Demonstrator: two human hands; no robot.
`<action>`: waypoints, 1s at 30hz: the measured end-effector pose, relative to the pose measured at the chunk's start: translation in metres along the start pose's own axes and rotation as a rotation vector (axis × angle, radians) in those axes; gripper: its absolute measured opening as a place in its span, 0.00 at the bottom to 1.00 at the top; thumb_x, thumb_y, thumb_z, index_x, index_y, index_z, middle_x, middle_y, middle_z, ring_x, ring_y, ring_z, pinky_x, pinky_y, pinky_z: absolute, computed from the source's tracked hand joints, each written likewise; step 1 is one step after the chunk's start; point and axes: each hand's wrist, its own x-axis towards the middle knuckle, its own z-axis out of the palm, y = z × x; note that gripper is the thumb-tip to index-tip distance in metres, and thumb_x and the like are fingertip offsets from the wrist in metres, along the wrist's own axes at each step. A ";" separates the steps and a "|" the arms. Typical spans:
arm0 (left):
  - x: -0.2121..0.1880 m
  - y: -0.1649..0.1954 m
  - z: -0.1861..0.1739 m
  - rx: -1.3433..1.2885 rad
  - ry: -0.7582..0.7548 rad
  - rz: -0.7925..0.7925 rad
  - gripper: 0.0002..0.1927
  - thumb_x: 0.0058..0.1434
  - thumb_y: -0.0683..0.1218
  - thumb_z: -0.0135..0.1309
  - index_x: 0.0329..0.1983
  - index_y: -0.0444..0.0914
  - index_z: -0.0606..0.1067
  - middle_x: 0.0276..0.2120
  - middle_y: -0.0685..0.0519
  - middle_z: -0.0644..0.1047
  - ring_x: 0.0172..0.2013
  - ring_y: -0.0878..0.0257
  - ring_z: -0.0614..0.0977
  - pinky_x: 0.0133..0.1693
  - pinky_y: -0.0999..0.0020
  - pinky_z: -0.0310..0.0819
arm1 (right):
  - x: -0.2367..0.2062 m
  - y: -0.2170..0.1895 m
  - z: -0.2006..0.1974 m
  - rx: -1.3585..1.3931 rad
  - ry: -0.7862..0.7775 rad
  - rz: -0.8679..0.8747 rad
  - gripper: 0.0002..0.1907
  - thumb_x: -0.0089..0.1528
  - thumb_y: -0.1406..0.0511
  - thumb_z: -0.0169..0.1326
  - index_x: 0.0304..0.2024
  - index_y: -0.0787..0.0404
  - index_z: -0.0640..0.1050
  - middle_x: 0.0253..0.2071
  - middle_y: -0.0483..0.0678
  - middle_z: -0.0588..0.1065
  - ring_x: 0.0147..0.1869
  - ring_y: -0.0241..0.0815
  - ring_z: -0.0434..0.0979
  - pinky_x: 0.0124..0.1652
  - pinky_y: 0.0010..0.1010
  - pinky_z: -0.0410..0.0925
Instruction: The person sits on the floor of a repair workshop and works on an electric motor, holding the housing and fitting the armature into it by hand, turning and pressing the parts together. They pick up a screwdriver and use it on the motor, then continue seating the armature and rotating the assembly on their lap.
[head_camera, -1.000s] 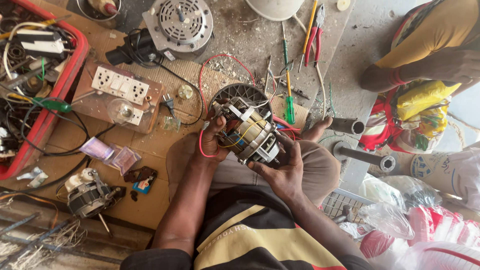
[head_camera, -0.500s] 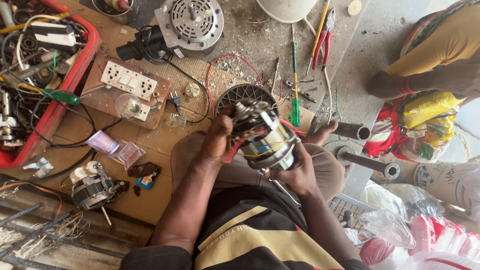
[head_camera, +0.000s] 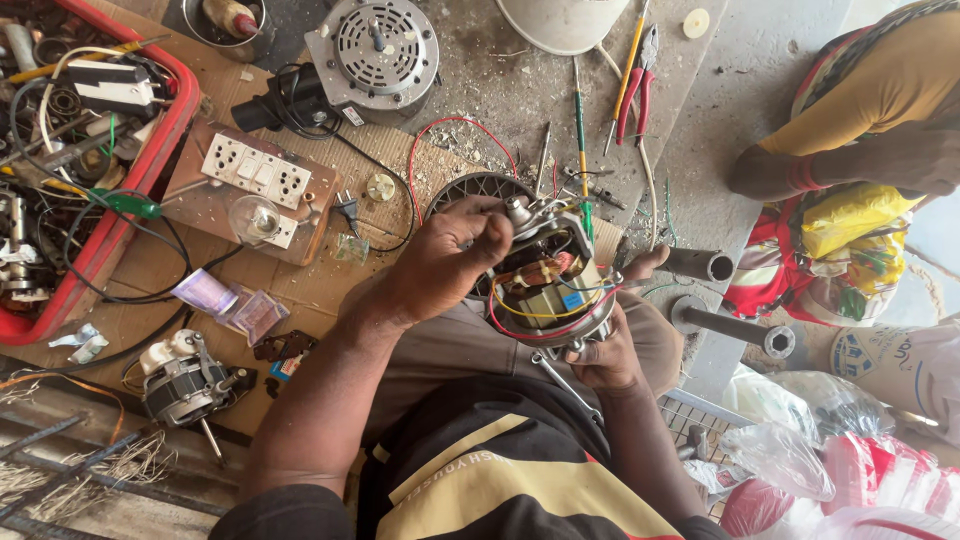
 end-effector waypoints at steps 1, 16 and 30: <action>0.000 0.004 0.000 0.067 -0.002 0.005 0.43 0.65 0.77 0.41 0.48 0.36 0.82 0.55 0.49 0.77 0.60 0.60 0.75 0.62 0.62 0.67 | 0.000 0.000 -0.001 -0.003 -0.008 0.000 0.49 0.43 0.77 0.72 0.66 0.72 0.66 0.56 0.58 0.77 0.59 0.52 0.80 0.58 0.41 0.75; 0.009 0.030 0.018 0.070 0.091 -0.072 0.38 0.71 0.72 0.38 0.42 0.33 0.80 0.40 0.50 0.76 0.45 0.61 0.77 0.52 0.67 0.73 | 0.003 -0.020 0.038 -0.146 0.054 -0.123 0.59 0.43 0.78 0.72 0.73 0.67 0.58 0.63 0.55 0.71 0.66 0.50 0.75 0.60 0.41 0.73; 0.018 -0.021 0.031 -0.300 0.203 -0.139 0.45 0.69 0.73 0.40 0.72 0.33 0.66 0.60 0.50 0.74 0.63 0.62 0.73 0.68 0.62 0.61 | 0.009 -0.031 0.049 -0.652 0.270 -0.085 0.59 0.41 0.71 0.75 0.72 0.72 0.62 0.57 0.53 0.76 0.60 0.40 0.77 0.60 0.32 0.72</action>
